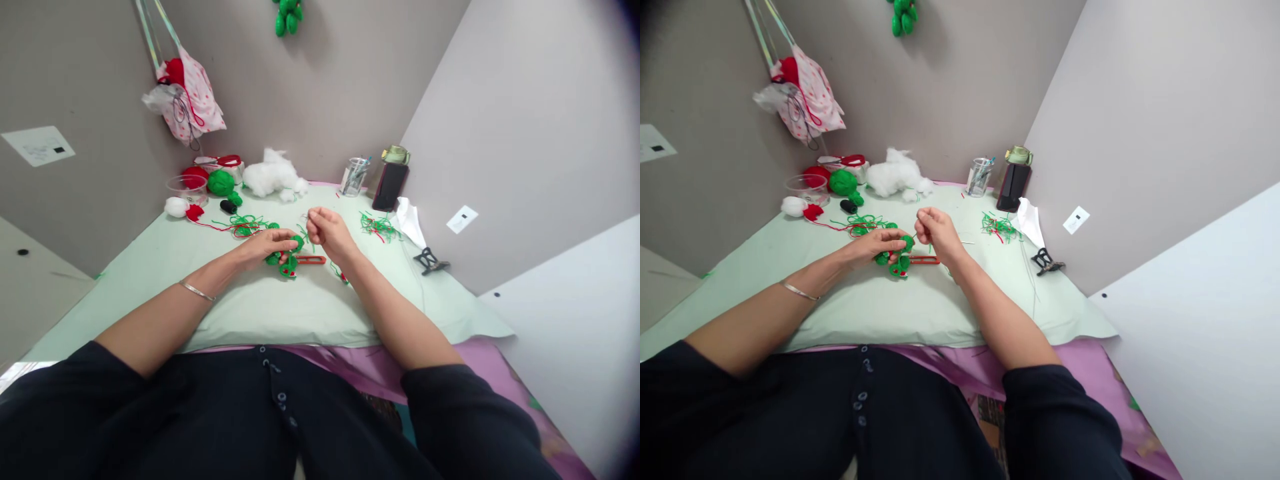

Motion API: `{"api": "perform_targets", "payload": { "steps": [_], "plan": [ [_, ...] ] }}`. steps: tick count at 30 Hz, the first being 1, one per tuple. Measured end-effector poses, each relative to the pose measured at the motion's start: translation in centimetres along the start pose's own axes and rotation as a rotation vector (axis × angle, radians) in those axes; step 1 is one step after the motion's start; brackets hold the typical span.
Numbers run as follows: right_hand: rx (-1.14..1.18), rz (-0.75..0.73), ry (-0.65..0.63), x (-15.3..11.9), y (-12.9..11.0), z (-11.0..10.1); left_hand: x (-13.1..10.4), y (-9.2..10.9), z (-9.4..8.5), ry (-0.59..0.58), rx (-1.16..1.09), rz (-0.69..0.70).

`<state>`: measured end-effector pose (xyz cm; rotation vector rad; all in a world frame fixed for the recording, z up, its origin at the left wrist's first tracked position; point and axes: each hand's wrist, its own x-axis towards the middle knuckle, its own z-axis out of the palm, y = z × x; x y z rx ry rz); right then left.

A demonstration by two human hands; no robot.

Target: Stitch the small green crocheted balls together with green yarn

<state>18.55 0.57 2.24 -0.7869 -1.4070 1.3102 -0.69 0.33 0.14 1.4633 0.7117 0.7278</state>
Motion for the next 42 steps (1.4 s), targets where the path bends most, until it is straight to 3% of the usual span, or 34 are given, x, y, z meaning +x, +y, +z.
{"api": "perform_targets", "payload": {
  "steps": [5,11,18,23,30,42],
  "plan": [
    [0.228,-0.040,0.201,0.6,-1.4,-2.2,-0.1,-0.1,-0.2,-0.052,0.048,-0.025],
    [0.256,0.047,0.168,0.1,-2.2,-2.4,-0.2,-0.6,-0.8,0.000,-0.046,-0.074],
    [-0.082,-0.059,0.076,-0.3,-1.4,-1.2,-0.3,0.1,-1.0,0.135,-0.206,-0.029],
    [-0.374,-0.190,0.092,-0.7,-0.9,-0.6,-0.4,0.1,-1.5,0.160,-0.212,0.000],
    [-0.639,-0.286,0.005,-1.2,-0.4,-0.1,-0.3,0.2,-1.6,0.228,-0.221,0.030],
    [-0.736,-0.255,-0.004,-1.5,-0.4,0.1,-0.4,0.3,-1.6,0.246,-0.228,0.021]
  ]
}}
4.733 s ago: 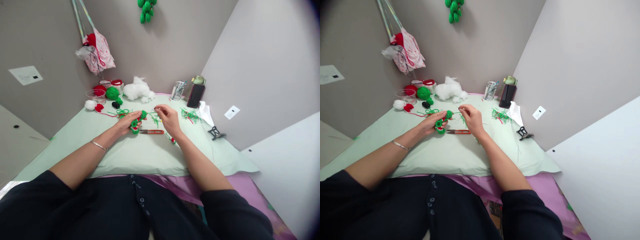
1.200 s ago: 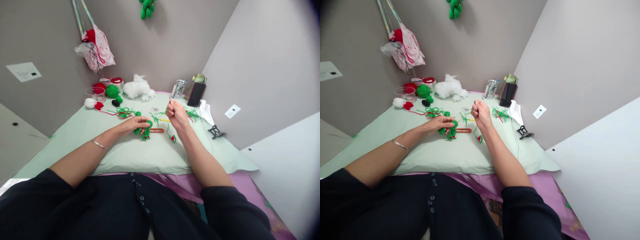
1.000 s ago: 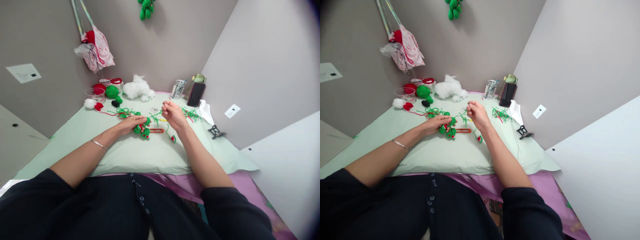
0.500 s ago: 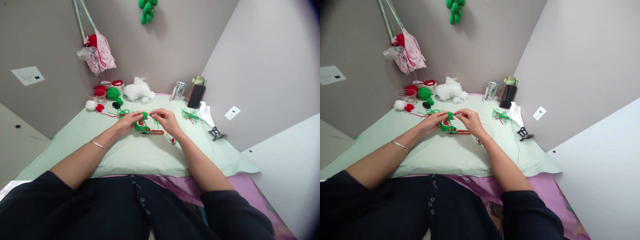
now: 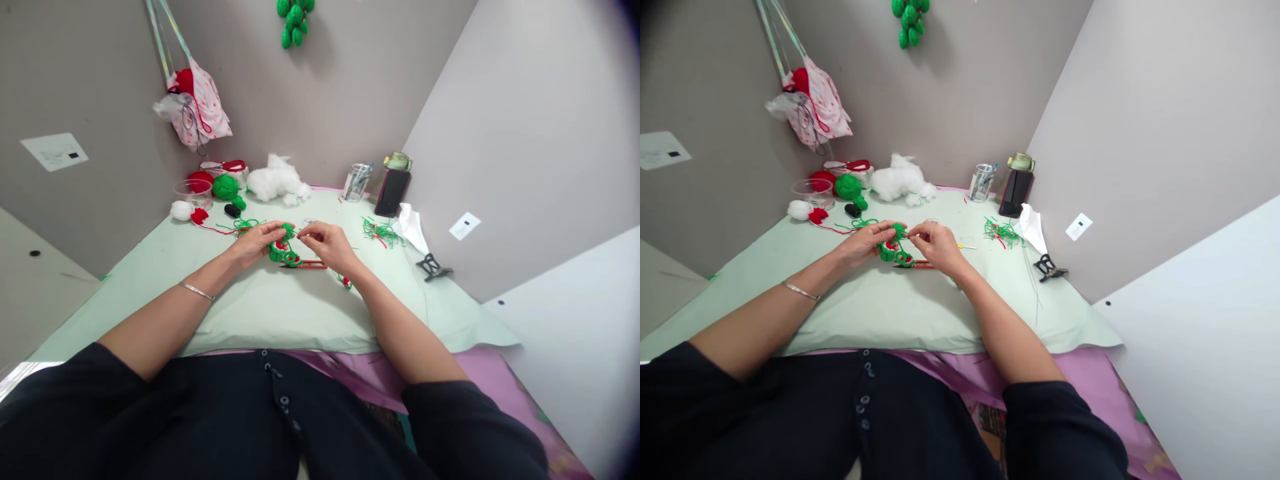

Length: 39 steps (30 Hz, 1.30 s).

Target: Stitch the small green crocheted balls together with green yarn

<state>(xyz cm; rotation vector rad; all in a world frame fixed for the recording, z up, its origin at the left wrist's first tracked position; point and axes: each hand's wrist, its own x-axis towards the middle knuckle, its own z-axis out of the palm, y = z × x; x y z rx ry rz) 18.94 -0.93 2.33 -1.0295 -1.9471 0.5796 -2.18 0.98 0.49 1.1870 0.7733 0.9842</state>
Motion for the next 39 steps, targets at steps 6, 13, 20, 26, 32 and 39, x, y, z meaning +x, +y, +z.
{"api": "perform_targets", "payload": {
  "steps": [6,13,20,26,32,39],
  "plan": [
    [0.026,0.033,-0.007,0.0,0.0,0.0,-0.1,0.0,0.0,0.009,0.019,0.015],
    [0.338,0.146,-0.079,0.2,-0.8,-1.1,-0.1,0.1,0.0,0.009,0.009,0.010],
    [0.641,0.171,-0.097,0.2,-1.2,-2.2,-0.1,0.3,0.2,0.016,-0.001,-0.003],
    [0.624,0.173,-0.447,-0.4,-1.4,-2.2,0.3,-0.5,-0.2,-0.010,-0.010,0.029],
    [0.451,0.195,-0.216,-0.1,-0.9,-1.3,0.2,-0.1,-0.4,0.001,-0.031,0.047],
    [0.318,0.190,-0.114,0.2,-0.5,-0.8,-0.1,0.3,0.2,0.000,-0.033,0.034]
  ]
}}
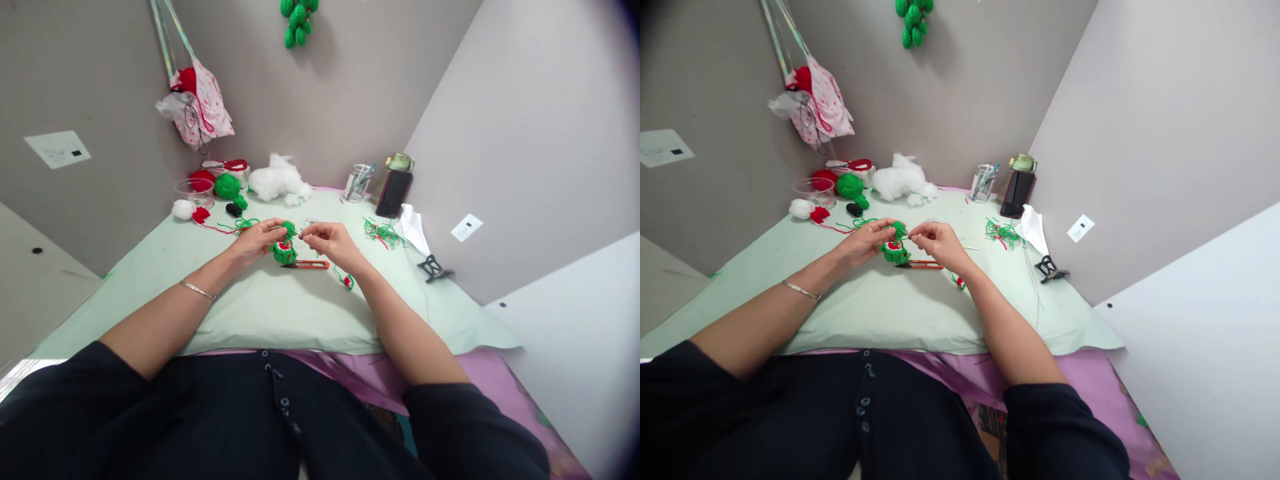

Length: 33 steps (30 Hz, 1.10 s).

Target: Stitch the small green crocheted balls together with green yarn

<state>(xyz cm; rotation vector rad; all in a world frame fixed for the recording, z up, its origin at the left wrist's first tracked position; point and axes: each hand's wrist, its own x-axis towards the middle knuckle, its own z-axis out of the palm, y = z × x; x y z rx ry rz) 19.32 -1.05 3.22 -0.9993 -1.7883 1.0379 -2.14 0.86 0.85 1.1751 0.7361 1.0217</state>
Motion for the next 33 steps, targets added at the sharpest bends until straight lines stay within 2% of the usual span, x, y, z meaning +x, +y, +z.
{"api": "perform_targets", "payload": {
  "steps": [10,20,27,33],
  "plan": [
    [-0.109,-0.006,-0.001,0.0,0.0,0.0,0.0,-0.1,-0.1,0.032,0.079,-0.007],
    [-0.103,-0.028,0.021,0.3,0.8,0.9,0.0,-0.2,0.5,-0.035,0.125,0.067],
    [-0.079,0.036,0.034,0.9,2.2,0.8,0.4,-0.7,0.4,0.010,0.193,0.188],
    [-0.041,0.108,0.034,0.9,2.2,1.3,0.8,-1.6,0.5,0.010,0.209,0.262]
  ]
}}
